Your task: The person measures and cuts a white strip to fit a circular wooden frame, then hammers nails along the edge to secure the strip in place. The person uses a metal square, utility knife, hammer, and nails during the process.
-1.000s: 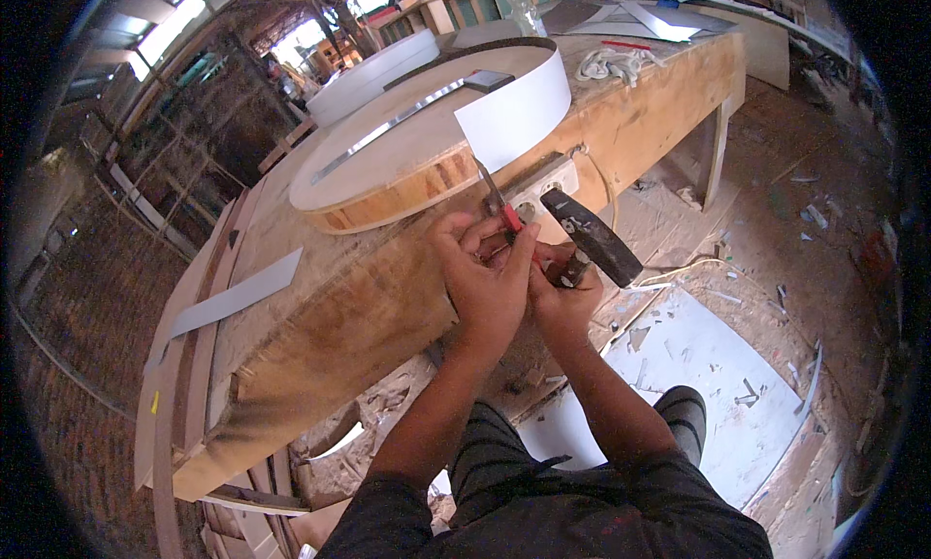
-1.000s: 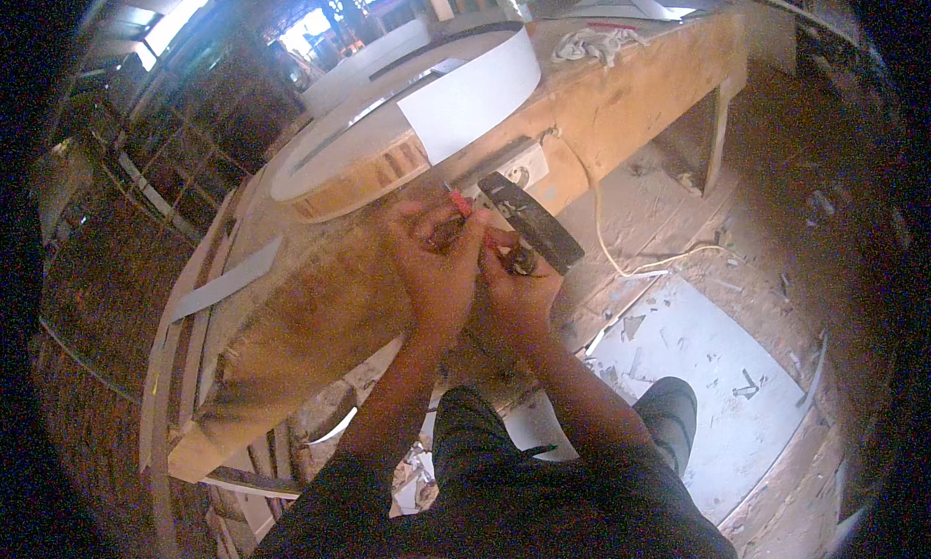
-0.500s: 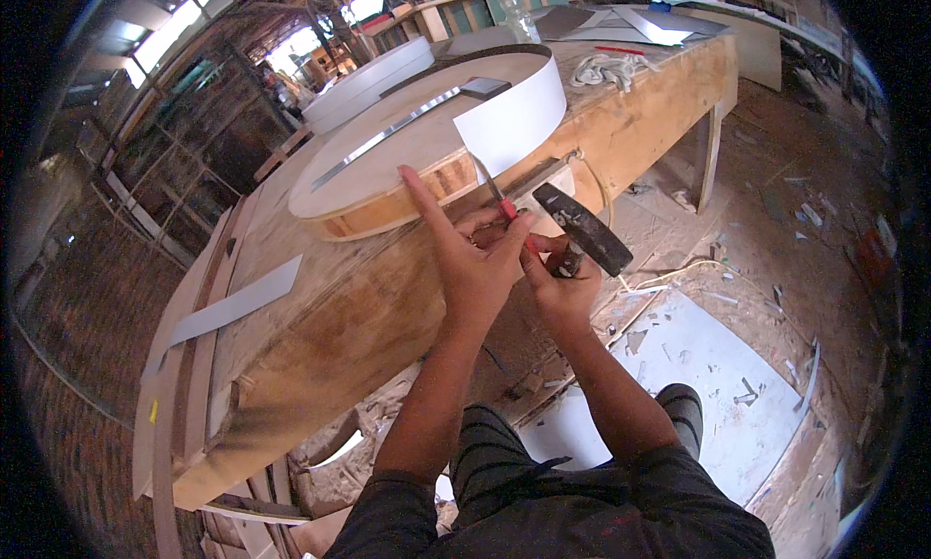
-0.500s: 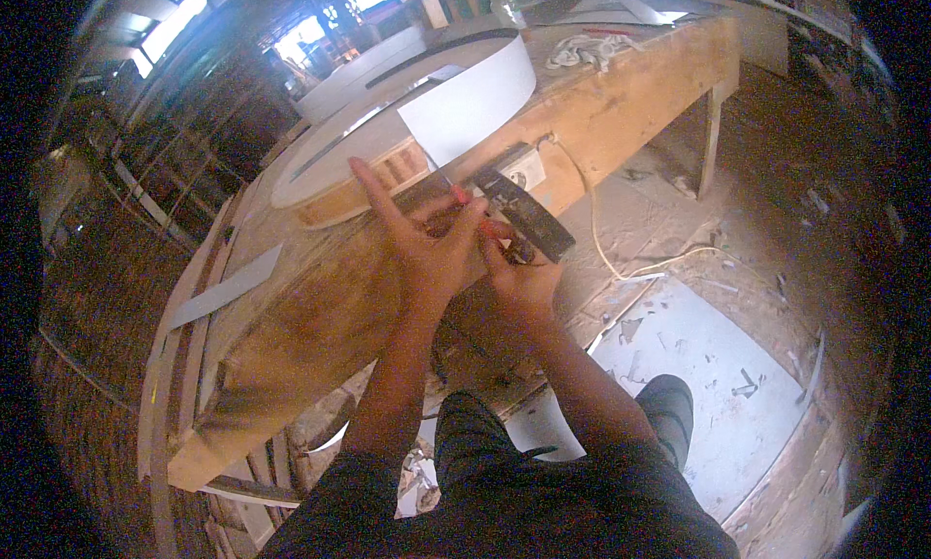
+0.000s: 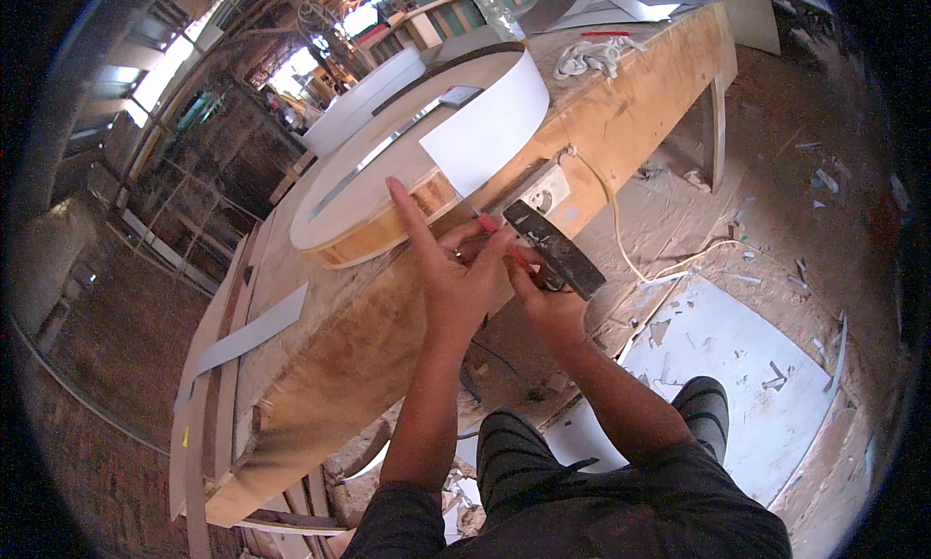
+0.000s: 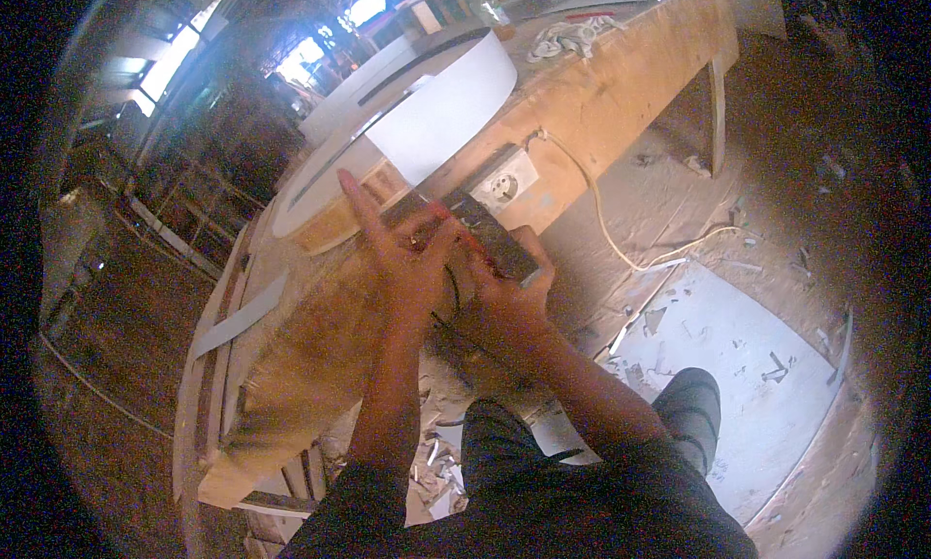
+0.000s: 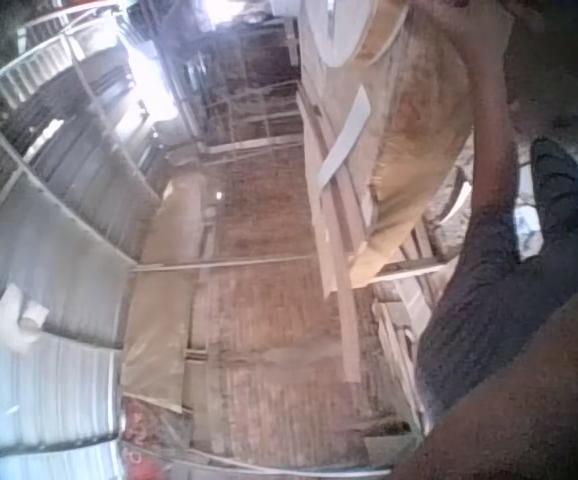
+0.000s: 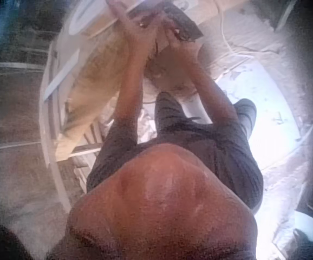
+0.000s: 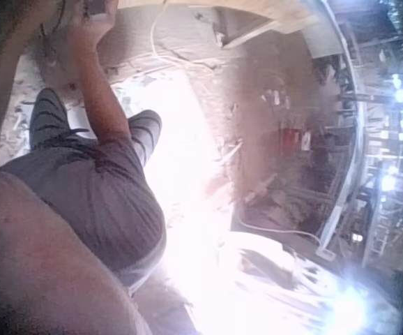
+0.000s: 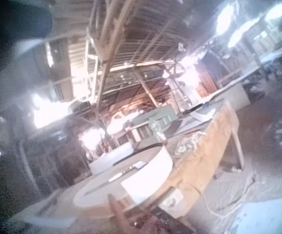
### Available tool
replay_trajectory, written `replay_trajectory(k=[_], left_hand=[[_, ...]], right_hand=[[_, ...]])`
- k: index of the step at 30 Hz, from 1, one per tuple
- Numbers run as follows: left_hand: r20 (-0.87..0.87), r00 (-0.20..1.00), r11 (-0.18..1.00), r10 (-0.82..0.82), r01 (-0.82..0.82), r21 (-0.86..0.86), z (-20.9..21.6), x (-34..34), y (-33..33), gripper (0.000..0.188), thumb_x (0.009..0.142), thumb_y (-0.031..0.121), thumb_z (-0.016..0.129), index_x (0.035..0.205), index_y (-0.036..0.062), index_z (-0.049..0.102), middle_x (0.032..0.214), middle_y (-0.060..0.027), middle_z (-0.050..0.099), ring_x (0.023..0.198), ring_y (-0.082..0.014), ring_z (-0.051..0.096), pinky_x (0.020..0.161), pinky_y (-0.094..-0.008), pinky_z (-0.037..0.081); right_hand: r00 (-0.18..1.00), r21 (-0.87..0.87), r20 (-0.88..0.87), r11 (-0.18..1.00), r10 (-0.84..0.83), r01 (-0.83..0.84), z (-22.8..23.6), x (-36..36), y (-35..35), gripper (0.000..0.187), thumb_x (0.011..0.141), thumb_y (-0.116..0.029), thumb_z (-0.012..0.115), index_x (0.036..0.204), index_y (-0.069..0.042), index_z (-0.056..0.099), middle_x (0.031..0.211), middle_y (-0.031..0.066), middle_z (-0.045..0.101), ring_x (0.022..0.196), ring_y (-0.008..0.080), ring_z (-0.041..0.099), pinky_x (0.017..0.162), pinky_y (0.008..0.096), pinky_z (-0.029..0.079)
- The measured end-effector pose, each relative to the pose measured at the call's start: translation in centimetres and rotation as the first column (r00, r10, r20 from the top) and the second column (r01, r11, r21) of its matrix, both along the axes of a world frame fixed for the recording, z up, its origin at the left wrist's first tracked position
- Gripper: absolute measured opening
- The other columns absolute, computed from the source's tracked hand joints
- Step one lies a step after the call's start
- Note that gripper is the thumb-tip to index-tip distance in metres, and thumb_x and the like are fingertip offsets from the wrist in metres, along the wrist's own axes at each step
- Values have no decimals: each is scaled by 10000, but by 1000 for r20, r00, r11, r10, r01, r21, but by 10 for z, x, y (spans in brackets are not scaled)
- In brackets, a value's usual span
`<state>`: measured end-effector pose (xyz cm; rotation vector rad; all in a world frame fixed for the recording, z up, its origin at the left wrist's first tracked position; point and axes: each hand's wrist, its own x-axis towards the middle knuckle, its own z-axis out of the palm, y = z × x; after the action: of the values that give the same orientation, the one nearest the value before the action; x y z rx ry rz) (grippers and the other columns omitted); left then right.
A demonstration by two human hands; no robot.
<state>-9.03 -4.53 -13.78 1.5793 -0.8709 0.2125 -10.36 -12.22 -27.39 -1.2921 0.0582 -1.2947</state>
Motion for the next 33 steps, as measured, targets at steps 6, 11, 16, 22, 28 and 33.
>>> replay_trajectory(k=[6,11,16,22,28,33], left_hand=[[83,997,1000,-11,10,9,-3,12,2,1281,891,-101,775,1703,238,-155,1056,-160,737,939,-167,721,799,-286,607],[26,999,999,-29,27,40,0,13,4,1229,897,-106,769,1707,224,-93,1052,-173,745,913,-165,726,798,-280,602],[23,998,998,-55,54,44,3,12,4,1179,910,-103,761,1701,213,-54,1046,-185,750,918,-167,731,806,-283,599],[56,995,996,-83,82,17,-1,18,6,1146,924,-98,751,1692,219,-40,1045,-178,752,903,-180,737,812,-309,606],[40,993,994,-112,112,15,-2,21,6,1151,919,-97,753,1692,228,-36,1061,-184,741,933,-187,735,835,-323,614],[82,995,998,-57,56,15,-4,20,6,1189,899,-112,762,1695,239,-48,1049,-162,734,927,-176,727,827,-310,607]], right_hand=[[993,255,52,960,103,-113,12,6,8,181,859,-78,848,948,-27,699,858,62,643,773,175,646,682,336,525],[999,146,22,989,-33,29,11,1,4,219,778,-45,869,956,1,750,869,119,636,778,267,678,717,357,545],[999,168,40,986,-26,19,13,-1,7,244,775,-52,871,984,-14,750,905,120,650,807,284,699,737,364,558],[998,124,28,991,-57,53,12,-2,9,280,767,-119,897,991,-31,755,914,120,647,806,298,702,738,382,574],[999,159,47,987,-16,8,9,3,8,319,758,-180,915,1004,-48,760,915,121,648,805,315,703,727,395,580],[999,135,35,991,-10,5,12,-1,4,338,751,-209,921,998,-48,756,901,122,641,795,314,695,718,400,573]])
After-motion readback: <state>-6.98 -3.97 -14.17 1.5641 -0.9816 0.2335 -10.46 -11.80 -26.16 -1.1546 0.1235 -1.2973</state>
